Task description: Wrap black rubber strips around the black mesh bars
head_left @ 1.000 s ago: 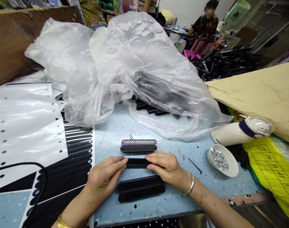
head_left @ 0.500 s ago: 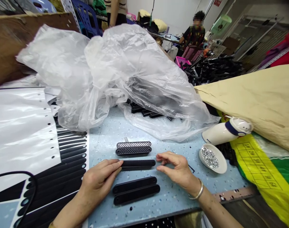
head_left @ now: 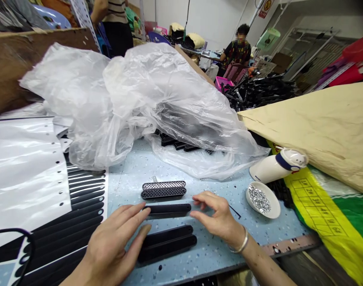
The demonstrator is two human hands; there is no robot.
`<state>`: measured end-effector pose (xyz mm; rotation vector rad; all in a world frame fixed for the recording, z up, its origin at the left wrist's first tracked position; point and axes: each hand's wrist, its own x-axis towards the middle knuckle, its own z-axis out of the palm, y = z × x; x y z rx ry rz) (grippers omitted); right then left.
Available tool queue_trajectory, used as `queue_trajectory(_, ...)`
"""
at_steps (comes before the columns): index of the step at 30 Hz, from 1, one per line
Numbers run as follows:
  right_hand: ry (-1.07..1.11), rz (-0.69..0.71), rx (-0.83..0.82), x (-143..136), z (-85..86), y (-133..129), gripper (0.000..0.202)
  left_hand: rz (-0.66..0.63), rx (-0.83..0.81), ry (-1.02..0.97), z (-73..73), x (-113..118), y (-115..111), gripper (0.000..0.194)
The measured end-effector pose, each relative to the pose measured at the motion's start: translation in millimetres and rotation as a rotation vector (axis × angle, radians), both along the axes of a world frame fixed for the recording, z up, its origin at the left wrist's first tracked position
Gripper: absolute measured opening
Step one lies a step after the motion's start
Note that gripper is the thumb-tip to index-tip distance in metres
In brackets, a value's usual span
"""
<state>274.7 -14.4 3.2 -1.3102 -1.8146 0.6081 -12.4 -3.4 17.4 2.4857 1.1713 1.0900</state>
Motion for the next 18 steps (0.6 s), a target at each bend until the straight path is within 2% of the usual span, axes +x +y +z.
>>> queue_trajectory(2,-0.134,-0.084,0.097,22.3,5.5,-8.4,0.01,-0.047,-0.006,-0.023,9.2,11.8,-3.1,0.028)
queue_trajectory(4,-0.336,-0.183,0.156,48.1,4.6,-21.0,0.015,-0.137,-0.01,-0.055,12.6,28.4,-1.9,0.028)
queue_trajectory(7,-0.672,-0.256,0.127,78.2,-9.8,-41.3,0.015,-0.262,-0.026,-0.05,8.0,53.7,6.5,0.026)
queue_trajectory(10,-0.873,-0.256,0.108,89.0,-28.7,-52.3,0.023,-0.306,-0.069,0.013,0.2,69.7,15.4,0.024)
queue_trajectory(12,-0.897,-0.285,0.136,88.3,-35.7,-51.7,0.029,-0.315,-0.12,0.057,-3.2,74.4,19.0,0.022)
queue_trajectory(14,-0.847,-0.326,0.182,83.8,-35.7,-47.1,0.031,-0.326,-0.201,0.106,-5.9,76.0,21.0,0.021)
queue_trajectory(16,-0.709,-0.332,0.21,75.5,-29.3,-42.2,0.029,-0.339,-0.251,0.134,-10.0,76.0,22.1,0.019)
queue_trajectory(18,-0.51,-0.287,0.145,62.8,-18.7,-38.9,0.023,-0.341,-0.266,0.134,-15.9,75.3,22.7,0.017)
